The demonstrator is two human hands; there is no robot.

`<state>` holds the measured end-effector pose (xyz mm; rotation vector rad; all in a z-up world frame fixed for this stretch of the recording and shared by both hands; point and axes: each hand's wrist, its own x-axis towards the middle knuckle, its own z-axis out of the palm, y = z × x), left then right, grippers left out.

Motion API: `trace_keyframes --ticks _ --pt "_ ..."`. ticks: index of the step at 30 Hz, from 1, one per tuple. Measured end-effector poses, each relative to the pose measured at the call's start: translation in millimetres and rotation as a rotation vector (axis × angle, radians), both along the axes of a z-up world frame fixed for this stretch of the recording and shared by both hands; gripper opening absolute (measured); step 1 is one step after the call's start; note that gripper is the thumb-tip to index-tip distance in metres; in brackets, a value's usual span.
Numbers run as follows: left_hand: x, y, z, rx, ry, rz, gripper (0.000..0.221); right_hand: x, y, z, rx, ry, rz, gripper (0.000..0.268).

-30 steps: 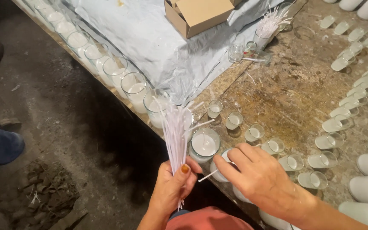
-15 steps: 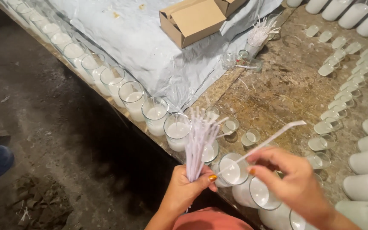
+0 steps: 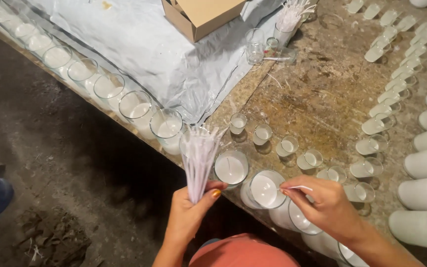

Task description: Placing candle wicks into glass jars filled with wax

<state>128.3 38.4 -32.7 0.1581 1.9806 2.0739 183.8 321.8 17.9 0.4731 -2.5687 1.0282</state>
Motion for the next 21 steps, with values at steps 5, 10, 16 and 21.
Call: trace_keyframes --ticks 5,10,16,21 --pt "0.2 -16.4 -3.4 0.004 -0.037 0.069 0.027 -6.3 1.4 -25.6 0.084 -0.006 0.043 0.007" --pt "-0.3 -18.5 0.1 -0.004 -0.029 0.086 0.028 -6.8 0.5 -34.1 0.061 -0.048 0.043 0.006" --pt "-0.7 -20.2 1.3 0.004 -0.034 0.095 0.028 -8.4 0.3 -37.7 0.076 -0.029 0.054 0.005" --pt "0.9 -18.1 -4.1 0.038 -0.052 0.095 0.026 -11.6 -3.0 -37.4 0.088 -0.062 0.059 0.008"
